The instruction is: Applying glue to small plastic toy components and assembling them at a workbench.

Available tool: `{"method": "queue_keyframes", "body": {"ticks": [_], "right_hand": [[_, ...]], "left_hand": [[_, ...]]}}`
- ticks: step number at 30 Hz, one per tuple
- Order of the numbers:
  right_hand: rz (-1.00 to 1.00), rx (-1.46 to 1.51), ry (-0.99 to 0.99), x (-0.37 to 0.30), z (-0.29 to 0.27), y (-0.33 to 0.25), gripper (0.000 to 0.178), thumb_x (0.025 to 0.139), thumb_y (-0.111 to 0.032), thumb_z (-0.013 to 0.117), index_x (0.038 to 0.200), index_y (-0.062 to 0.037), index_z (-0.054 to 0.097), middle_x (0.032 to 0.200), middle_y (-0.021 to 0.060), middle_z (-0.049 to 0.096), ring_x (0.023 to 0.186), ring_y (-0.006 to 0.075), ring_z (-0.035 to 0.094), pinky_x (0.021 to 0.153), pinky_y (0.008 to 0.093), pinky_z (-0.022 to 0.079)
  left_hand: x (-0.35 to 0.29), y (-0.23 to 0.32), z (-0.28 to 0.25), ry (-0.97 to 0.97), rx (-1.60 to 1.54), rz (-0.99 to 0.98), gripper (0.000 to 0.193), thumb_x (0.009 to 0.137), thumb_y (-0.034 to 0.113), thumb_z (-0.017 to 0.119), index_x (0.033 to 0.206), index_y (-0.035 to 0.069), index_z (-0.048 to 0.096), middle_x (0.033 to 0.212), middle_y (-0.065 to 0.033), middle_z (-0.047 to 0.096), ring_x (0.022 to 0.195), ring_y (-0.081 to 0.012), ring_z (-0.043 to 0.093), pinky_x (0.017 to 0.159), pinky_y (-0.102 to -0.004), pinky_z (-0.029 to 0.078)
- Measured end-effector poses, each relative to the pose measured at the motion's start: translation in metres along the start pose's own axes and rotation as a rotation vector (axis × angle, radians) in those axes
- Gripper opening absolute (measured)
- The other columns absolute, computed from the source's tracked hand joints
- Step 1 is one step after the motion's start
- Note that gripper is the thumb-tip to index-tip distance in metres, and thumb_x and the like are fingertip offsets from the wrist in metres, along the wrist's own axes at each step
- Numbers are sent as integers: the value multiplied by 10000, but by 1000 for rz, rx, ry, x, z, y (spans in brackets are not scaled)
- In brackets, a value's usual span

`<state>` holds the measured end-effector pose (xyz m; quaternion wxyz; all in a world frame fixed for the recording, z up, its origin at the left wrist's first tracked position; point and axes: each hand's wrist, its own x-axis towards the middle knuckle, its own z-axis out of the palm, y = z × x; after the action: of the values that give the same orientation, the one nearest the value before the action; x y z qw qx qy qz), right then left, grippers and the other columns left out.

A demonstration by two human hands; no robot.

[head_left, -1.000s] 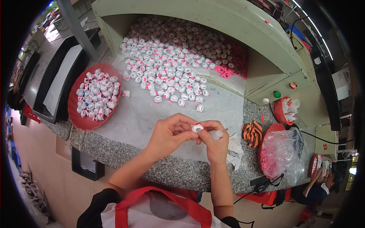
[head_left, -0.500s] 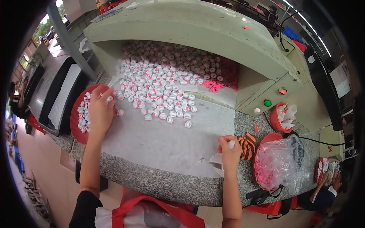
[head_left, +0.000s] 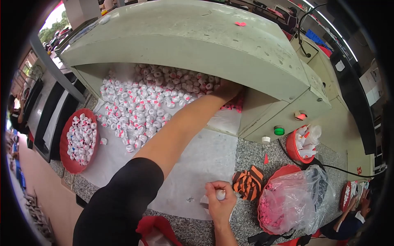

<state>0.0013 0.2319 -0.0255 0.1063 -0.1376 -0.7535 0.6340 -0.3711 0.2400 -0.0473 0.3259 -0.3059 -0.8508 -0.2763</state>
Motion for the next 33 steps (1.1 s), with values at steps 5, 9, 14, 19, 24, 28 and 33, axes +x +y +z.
{"method": "queue_keyframes", "body": {"ticks": [5,9,14,19,24,28,33], "right_hand": [[-4,0,12,0,4,-1,119,745,-53,635,755,-4,528,666,18,556,543,65,513,505,187,414],[-45,-96,83,8,-6,11,106,759,-61,615,755,-12,522,658,23,554,528,66,504,500,186,413],[-16,25,129,8,-3,-9,112,770,-81,608,758,-25,512,666,45,558,521,66,497,490,190,412],[20,56,210,20,-13,2,120,778,-120,602,791,-27,527,651,29,552,484,62,459,451,186,375],[42,287,468,82,-31,-8,307,768,-168,607,1004,8,520,762,50,567,568,97,529,442,194,395],[0,326,533,129,-32,-8,344,747,-168,639,1014,11,515,800,63,574,574,111,537,437,206,406],[-31,364,589,139,-26,3,221,746,-111,630,889,16,519,714,62,570,508,102,517,393,202,392]], "left_hand": [[7,-3,-43,213,-310,-20,322,815,266,442,1014,43,560,1048,-149,548,983,-284,504,869,-400,361],[-33,43,-74,-307,-16,-271,269,751,190,515,925,-9,566,862,-199,593,770,-316,593,644,-412,474],[-192,109,-149,-399,-142,-127,187,782,236,532,792,51,554,738,-144,524,650,-329,561,538,-400,482],[-192,113,-195,-326,-118,-51,237,763,186,535,951,48,575,885,-139,470,839,-284,515,603,-365,494],[-194,38,-218,-537,213,-149,149,686,67,541,818,32,598,940,-118,468,887,-274,496,607,-354,499],[-205,49,-230,-443,239,-44,104,659,44,536,746,30,591,948,-114,473,871,-268,505,584,-331,500],[-213,50,-248,-317,96,-51,205,638,0,560,835,51,585,916,-73,494,787,-234,540,561,-316,503]]}}
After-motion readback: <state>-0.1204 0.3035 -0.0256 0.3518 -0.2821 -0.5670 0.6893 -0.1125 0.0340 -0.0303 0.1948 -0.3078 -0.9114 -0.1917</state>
